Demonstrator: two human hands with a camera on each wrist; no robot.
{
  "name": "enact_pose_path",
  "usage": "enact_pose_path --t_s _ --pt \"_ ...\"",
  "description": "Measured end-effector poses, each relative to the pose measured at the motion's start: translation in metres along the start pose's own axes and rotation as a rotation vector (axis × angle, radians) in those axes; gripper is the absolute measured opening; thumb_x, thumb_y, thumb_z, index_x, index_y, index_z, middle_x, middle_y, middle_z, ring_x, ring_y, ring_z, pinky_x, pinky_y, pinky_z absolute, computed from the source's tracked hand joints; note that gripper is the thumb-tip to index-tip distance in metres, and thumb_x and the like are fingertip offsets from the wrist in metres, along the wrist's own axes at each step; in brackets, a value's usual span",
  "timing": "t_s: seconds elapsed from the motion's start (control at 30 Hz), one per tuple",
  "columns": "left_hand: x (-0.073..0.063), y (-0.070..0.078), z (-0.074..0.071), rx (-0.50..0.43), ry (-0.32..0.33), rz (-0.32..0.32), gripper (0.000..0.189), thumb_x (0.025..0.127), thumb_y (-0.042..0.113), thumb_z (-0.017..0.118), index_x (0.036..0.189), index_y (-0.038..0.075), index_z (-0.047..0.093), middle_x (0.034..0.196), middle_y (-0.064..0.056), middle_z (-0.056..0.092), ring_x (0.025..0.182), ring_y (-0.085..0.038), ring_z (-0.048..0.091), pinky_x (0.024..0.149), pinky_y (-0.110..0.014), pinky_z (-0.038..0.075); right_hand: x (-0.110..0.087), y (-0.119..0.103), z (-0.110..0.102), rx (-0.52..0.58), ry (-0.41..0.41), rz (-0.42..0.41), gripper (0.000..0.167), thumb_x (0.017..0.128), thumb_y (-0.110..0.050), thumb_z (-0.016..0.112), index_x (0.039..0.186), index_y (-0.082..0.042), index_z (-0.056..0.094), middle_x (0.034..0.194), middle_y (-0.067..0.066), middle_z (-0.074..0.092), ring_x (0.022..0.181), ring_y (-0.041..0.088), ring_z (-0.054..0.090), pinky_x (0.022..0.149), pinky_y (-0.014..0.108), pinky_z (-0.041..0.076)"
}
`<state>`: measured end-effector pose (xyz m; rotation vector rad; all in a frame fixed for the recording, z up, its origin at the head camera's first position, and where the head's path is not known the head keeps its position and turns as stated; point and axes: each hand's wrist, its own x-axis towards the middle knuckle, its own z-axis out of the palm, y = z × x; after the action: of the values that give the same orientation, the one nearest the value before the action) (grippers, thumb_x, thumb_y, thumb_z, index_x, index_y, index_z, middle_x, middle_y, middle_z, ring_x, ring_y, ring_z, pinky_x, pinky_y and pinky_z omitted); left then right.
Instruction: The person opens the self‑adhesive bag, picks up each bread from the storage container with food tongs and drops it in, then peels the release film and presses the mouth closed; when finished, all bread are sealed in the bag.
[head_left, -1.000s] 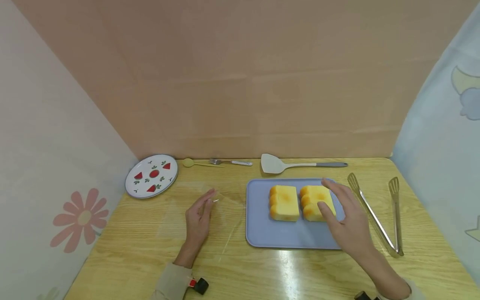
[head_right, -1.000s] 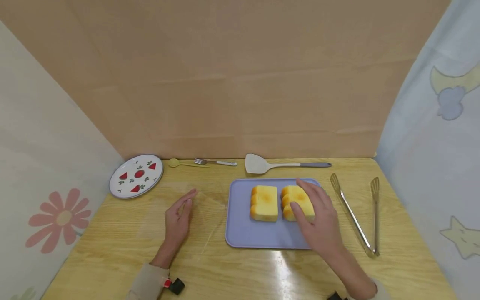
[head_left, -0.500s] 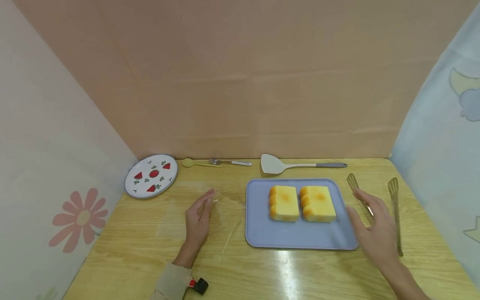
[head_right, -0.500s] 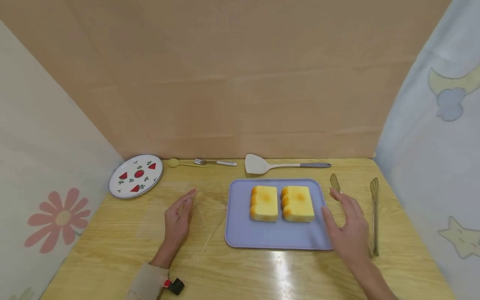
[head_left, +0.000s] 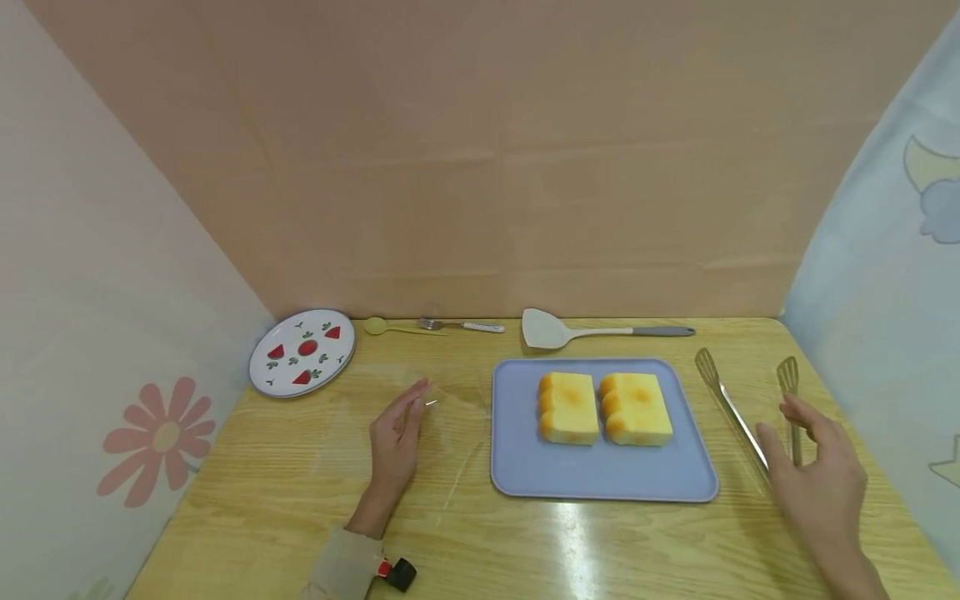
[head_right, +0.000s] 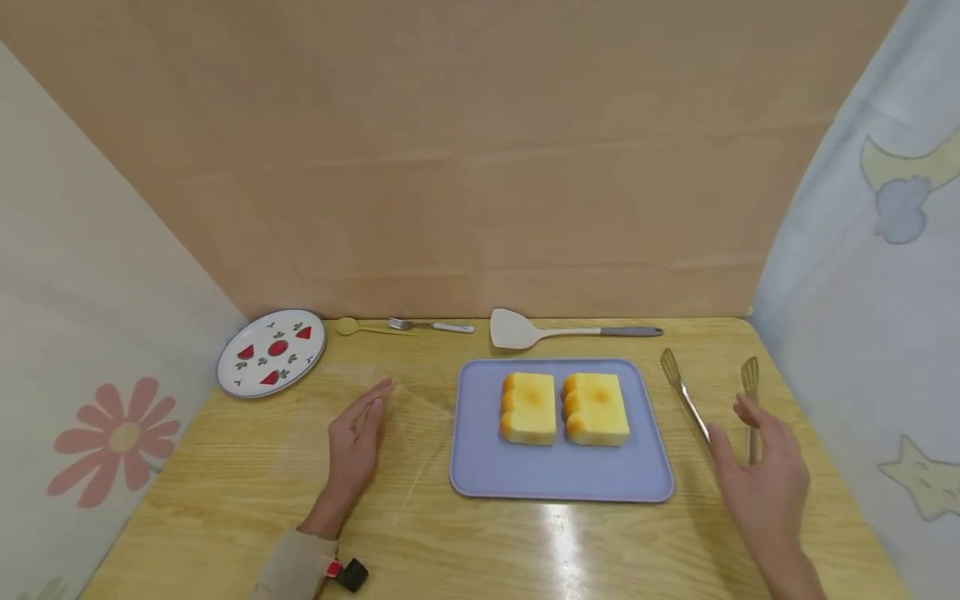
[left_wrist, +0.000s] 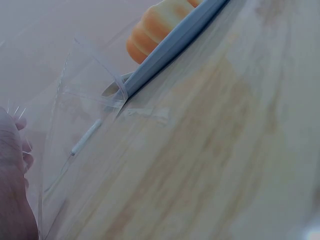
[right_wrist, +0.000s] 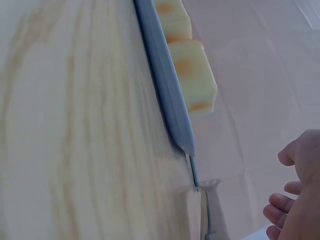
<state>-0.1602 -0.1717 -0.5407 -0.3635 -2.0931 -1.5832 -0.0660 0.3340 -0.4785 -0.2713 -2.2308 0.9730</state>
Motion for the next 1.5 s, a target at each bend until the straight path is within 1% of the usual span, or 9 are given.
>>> enact_pose_path --t_s 0.13,0.2,0.3,0.37,0.47,0.7,0.9,1.13,1.5 --pt "0.0 0.0 0.001 -0.005 0.003 0.015 0.026 0.112 -0.003 0.06 0.132 -0.003 0.078 0.142 -0.017 0.074 0.138 -0.04 0.067 0.119 -0.02 0.047 0.003 0.013 -0.004 -0.018 0.001 0.082 0.054 0.096 -0.002 0.082 0.147 0.001 0.067 0.113 -0.042 0.053 0.108 -0.022 0.044 0.098 0.01 0.03" --pt "0.001 0.001 0.001 -0.011 0.001 0.015 0.027 0.112 -0.003 0.06 0.132 -0.001 0.078 0.142 -0.017 0.074 0.138 -0.039 0.067 0.119 -0.02 0.047 0.004 0.019 -0.005 -0.059 -0.029 0.145 0.06 0.097 -0.009 0.082 0.152 0.002 0.062 0.117 -0.027 0.059 0.11 -0.014 0.046 0.098 0.016 0.031" --pt "0.001 0.001 0.002 -0.015 -0.003 0.018 0.028 0.112 -0.003 0.06 0.132 0.0 0.078 0.142 -0.016 0.074 0.138 -0.039 0.067 0.119 -0.02 0.047 0.005 0.03 -0.008 -0.148 -0.149 0.21 0.08 0.099 -0.023 0.081 0.163 0.008 0.044 0.137 0.016 0.061 0.131 0.025 0.052 0.111 0.042 0.039" --pt "0.001 0.001 0.002 -0.015 -0.002 0.02 0.028 0.112 -0.004 0.06 0.132 0.0 0.078 0.141 -0.017 0.074 0.138 -0.039 0.067 0.119 -0.02 0.047 0.005 0.039 -0.008 -0.2 -0.251 0.232 0.097 0.101 -0.033 0.08 0.167 0.014 0.027 0.151 0.043 0.042 0.141 0.057 0.039 0.116 0.068 0.036" --pt "0.0 0.001 0.001 -0.001 0.002 0.019 0.027 0.112 -0.003 0.06 0.132 -0.001 0.078 0.141 -0.016 0.075 0.137 -0.038 0.068 0.119 -0.02 0.047 0.006 0.05 -0.006 -0.244 -0.367 0.242 0.114 0.101 -0.043 0.079 0.166 0.02 0.01 0.156 0.058 0.02 0.145 0.078 0.02 0.115 0.087 0.025" --pt "0.001 0.001 0.001 0.003 -0.003 -0.004 0.027 0.113 0.0 0.06 0.132 -0.001 0.078 0.142 -0.014 0.074 0.139 -0.036 0.067 0.119 -0.019 0.046 0.007 0.061 -0.002 -0.287 -0.369 0.193 0.105 0.098 -0.046 0.081 0.155 0.023 0.028 0.14 0.056 0.036 0.13 0.075 0.033 0.099 0.082 0.036" --pt "0.001 -0.001 0.001 0.006 0.001 0.007 0.026 0.113 0.0 0.06 0.132 -0.001 0.078 0.141 -0.014 0.075 0.138 -0.035 0.068 0.119 -0.018 0.046 0.006 0.058 -0.004 -0.327 -0.394 0.186 0.097 0.104 -0.043 0.074 0.16 0.023 0.029 0.143 0.056 0.037 0.131 0.073 0.036 0.096 0.083 0.039" --pt "0.0 -0.001 0.0 0.0 0.001 0.028 0.027 0.112 -0.003 0.06 0.132 -0.003 0.078 0.141 -0.015 0.075 0.137 -0.037 0.068 0.119 -0.019 0.046 0.007 0.056 -0.012 -0.449 -0.42 0.26 0.088 0.102 -0.045 0.069 0.158 0.016 0.039 0.137 0.048 0.043 0.119 0.069 0.048 0.065 0.081 0.049" --pt "-0.001 -0.003 -0.001 0.0 0.0 0.018 0.027 0.113 -0.001 0.06 0.131 0.001 0.079 0.142 -0.014 0.075 0.137 -0.036 0.068 0.119 -0.02 0.046 0.01 0.053 -0.017 -0.535 -0.479 0.287 0.084 0.098 -0.046 0.067 0.146 0.019 0.042 0.128 0.045 0.046 0.109 0.065 0.053 0.058 0.069 0.05"
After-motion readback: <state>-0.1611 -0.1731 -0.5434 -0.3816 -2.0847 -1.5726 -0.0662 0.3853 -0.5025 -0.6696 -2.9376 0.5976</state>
